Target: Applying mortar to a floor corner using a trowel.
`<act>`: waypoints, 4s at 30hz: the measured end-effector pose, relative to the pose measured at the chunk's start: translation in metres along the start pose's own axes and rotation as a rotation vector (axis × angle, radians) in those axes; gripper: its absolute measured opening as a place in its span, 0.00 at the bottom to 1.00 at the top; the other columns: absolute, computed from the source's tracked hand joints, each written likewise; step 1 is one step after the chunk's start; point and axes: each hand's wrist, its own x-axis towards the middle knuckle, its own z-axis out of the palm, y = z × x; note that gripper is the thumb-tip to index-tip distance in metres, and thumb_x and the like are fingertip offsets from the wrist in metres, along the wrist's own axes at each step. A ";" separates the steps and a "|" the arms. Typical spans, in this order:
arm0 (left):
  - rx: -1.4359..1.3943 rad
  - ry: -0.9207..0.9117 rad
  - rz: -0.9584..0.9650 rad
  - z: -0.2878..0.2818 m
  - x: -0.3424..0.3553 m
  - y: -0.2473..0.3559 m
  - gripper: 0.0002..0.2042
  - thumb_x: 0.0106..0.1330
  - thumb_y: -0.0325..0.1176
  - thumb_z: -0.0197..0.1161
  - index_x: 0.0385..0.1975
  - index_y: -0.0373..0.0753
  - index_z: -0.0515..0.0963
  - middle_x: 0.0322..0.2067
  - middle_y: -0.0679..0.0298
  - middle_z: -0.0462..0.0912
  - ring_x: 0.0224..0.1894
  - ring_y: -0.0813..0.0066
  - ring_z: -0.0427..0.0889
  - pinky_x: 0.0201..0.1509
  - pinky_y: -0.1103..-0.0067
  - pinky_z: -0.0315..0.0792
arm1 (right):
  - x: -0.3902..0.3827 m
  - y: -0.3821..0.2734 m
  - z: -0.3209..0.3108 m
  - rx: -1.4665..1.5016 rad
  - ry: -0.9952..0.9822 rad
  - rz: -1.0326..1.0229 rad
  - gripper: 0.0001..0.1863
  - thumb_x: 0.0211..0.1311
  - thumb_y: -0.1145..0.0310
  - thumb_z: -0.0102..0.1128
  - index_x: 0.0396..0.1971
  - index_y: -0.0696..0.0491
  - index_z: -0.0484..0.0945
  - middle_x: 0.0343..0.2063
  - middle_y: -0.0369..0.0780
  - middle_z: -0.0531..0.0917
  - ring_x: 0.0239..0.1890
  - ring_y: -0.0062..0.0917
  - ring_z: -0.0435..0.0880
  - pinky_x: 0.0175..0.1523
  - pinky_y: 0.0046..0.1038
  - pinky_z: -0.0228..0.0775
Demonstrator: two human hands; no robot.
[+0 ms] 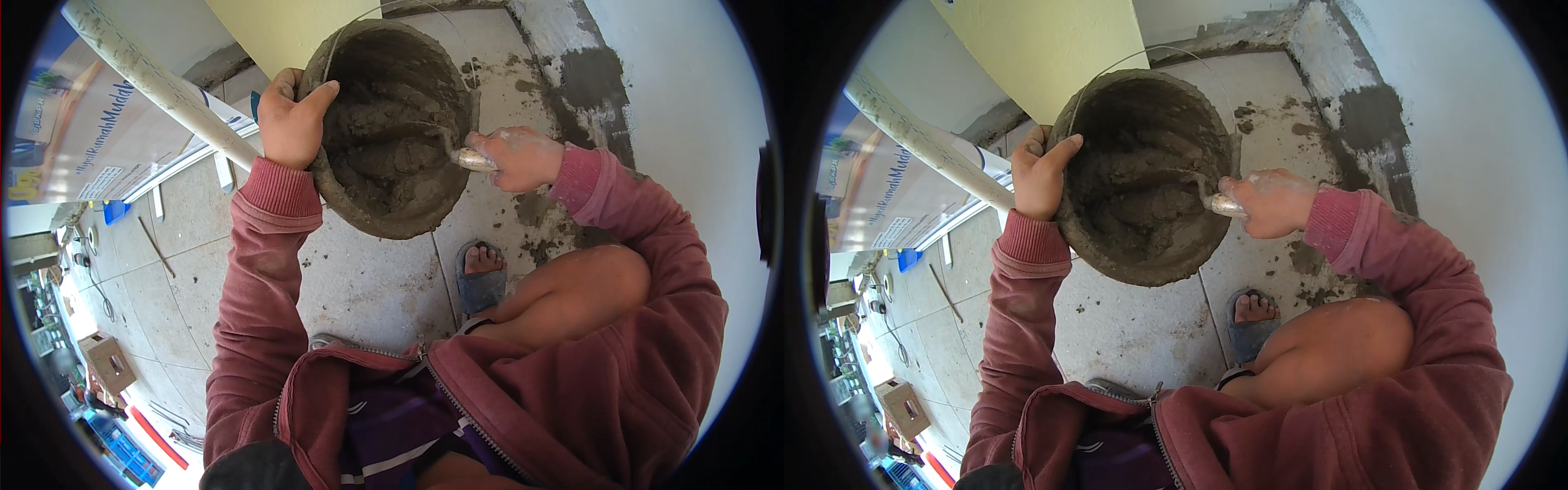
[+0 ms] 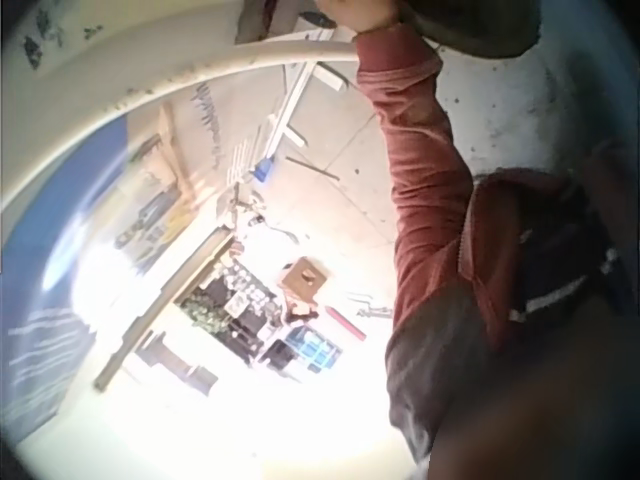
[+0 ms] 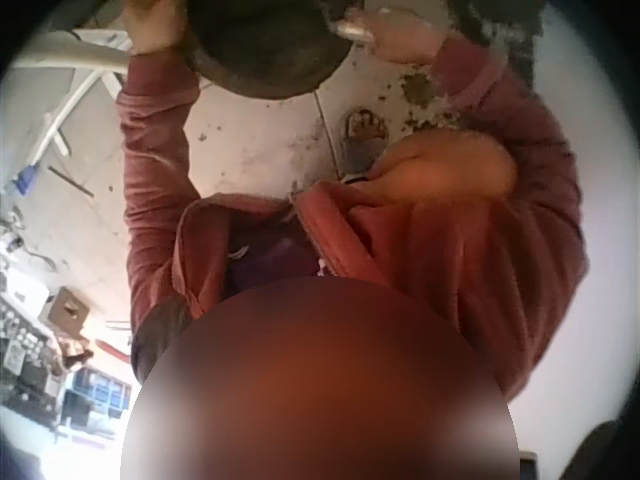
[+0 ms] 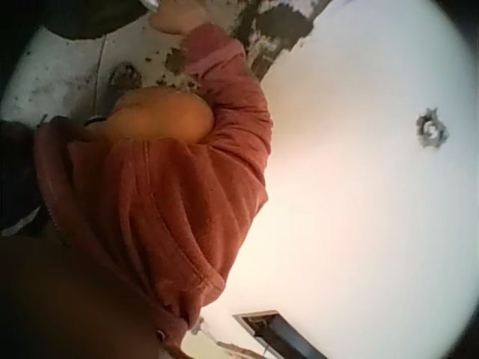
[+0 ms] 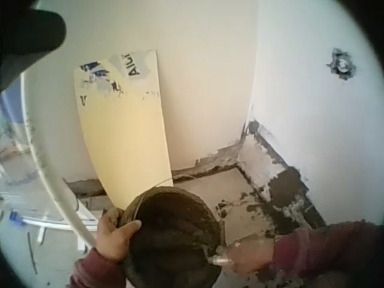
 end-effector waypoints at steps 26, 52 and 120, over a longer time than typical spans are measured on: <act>-0.026 0.054 -0.012 0.012 -0.011 0.016 0.09 0.49 0.28 0.62 0.24 0.27 0.72 0.21 0.65 0.75 0.23 0.83 0.67 0.28 0.85 0.63 | -0.005 -0.014 0.004 0.592 -0.066 -0.115 0.13 0.44 0.67 0.58 0.27 0.60 0.71 0.19 0.42 0.77 0.21 0.30 0.78 0.27 0.29 0.69; 0.154 0.103 0.011 0.033 -0.016 0.026 0.14 0.47 0.34 0.64 0.23 0.27 0.73 0.17 0.61 0.75 0.21 0.80 0.69 0.27 0.81 0.66 | 0.033 0.031 0.043 -0.237 0.580 -0.098 0.14 0.41 0.68 0.53 0.33 0.46 0.77 0.30 0.37 0.79 0.39 0.29 0.77 0.42 0.31 0.67; -0.024 -0.007 -0.136 0.022 -0.011 0.036 0.08 0.56 0.25 0.57 0.33 0.28 0.71 0.30 0.62 0.77 0.32 0.80 0.72 0.41 0.85 0.66 | 0.006 0.185 0.144 1.621 0.601 0.750 0.10 0.50 0.69 0.60 0.26 0.54 0.68 0.16 0.34 0.69 0.13 0.19 0.68 0.16 0.23 0.61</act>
